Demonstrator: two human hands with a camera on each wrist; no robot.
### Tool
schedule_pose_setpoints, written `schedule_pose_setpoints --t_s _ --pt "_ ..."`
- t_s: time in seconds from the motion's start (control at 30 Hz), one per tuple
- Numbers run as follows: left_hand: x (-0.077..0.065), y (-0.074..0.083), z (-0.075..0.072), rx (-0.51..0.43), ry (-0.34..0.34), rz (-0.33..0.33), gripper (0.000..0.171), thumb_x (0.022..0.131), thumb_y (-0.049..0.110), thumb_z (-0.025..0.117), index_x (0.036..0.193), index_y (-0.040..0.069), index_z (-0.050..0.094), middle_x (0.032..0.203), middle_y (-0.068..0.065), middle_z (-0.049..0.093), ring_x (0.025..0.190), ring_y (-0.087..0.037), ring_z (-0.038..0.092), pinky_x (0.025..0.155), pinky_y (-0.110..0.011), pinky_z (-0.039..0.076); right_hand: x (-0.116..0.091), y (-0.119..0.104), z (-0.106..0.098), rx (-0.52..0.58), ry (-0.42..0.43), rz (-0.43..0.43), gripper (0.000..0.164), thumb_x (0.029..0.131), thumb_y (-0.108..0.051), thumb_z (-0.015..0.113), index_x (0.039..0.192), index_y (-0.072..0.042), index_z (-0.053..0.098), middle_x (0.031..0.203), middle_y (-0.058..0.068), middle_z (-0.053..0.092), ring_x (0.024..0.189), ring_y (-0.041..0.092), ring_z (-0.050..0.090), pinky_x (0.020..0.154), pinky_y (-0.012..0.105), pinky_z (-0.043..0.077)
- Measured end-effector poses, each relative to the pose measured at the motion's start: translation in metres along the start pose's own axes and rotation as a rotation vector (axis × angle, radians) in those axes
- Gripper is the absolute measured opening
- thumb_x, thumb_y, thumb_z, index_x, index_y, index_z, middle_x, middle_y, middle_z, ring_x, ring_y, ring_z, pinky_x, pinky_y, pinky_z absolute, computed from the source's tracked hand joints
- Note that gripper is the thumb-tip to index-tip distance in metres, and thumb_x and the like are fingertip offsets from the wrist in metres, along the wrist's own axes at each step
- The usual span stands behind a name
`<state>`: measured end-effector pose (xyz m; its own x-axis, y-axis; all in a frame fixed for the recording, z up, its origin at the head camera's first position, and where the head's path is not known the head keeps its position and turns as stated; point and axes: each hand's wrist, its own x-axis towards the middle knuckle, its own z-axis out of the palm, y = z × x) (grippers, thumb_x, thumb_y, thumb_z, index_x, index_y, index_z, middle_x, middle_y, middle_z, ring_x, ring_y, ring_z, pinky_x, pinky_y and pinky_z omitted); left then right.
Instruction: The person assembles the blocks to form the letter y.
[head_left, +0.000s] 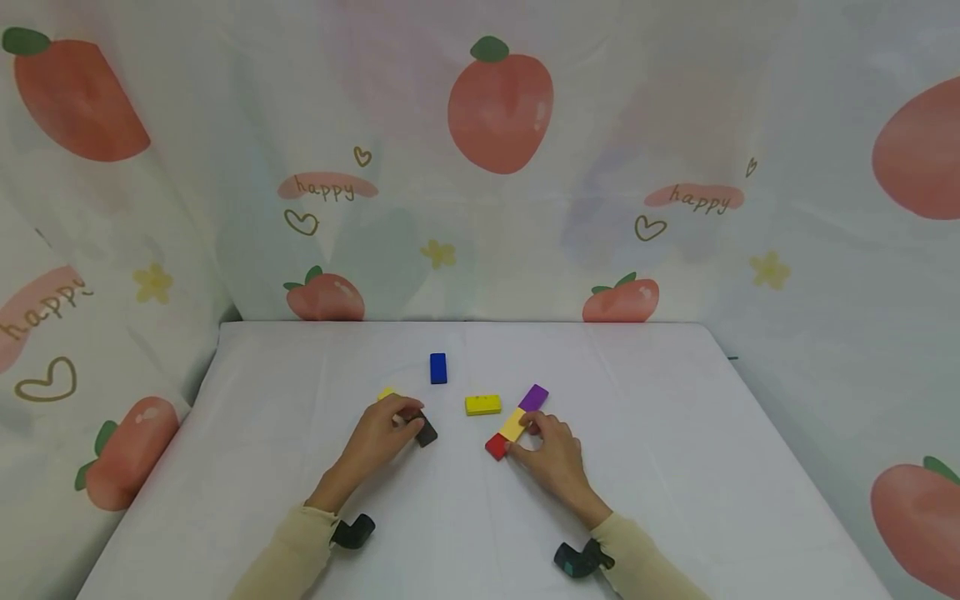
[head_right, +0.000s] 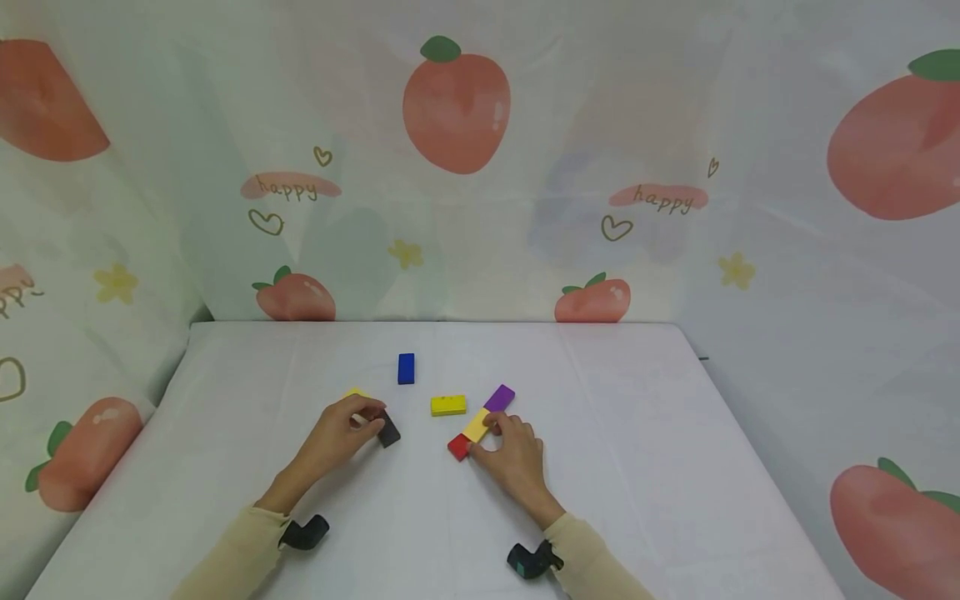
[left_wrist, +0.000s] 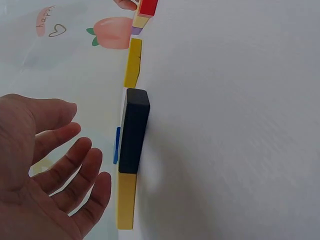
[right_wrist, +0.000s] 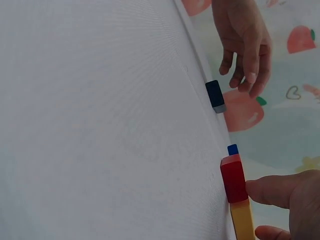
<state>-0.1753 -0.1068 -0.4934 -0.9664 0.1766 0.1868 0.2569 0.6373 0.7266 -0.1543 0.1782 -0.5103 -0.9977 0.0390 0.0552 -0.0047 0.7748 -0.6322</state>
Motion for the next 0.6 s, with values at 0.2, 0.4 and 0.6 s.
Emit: schedule_pose_setpoints --t_s 0.2,0.4,0.6 --pt "-0.0044 -0.0046 -0.0006 0.025 0.003 -0.030 0.025 0.087 0.017 0.074 0.111 0.013 0.070 0.104 0.000 0.068 0.098 -0.014 0.063 0.084 -0.036 0.053 0.0004 0.0016 0.0014 -0.004 0.000 0.003 0.040 0.078 -0.031 0.079 0.111 -0.015 0.063 0.099 0.001 0.060 0.097 0.022 0.051 0.085 0.043 0.035" --pt "-0.0063 -0.0080 -0.0010 0.049 -0.018 -0.046 0.031 0.085 0.018 0.076 0.115 0.012 0.070 0.112 -0.002 0.068 0.103 -0.018 0.063 0.086 -0.037 0.054 0.0006 0.0009 0.0008 -0.003 0.000 0.006 0.041 0.078 -0.031 0.080 0.112 -0.015 0.063 0.099 0.001 0.060 0.098 0.022 0.051 0.084 0.042 0.034" --pt "-0.0075 -0.0085 -0.0020 0.068 -0.029 -0.062 0.035 0.083 0.020 0.078 0.116 0.012 0.069 0.116 -0.004 0.067 0.106 -0.019 0.062 0.088 -0.038 0.055 0.0012 0.0015 0.0014 -0.003 0.001 0.012 0.042 0.077 -0.032 0.080 0.112 -0.015 0.063 0.099 0.001 0.060 0.098 0.022 0.050 0.084 0.041 0.034"
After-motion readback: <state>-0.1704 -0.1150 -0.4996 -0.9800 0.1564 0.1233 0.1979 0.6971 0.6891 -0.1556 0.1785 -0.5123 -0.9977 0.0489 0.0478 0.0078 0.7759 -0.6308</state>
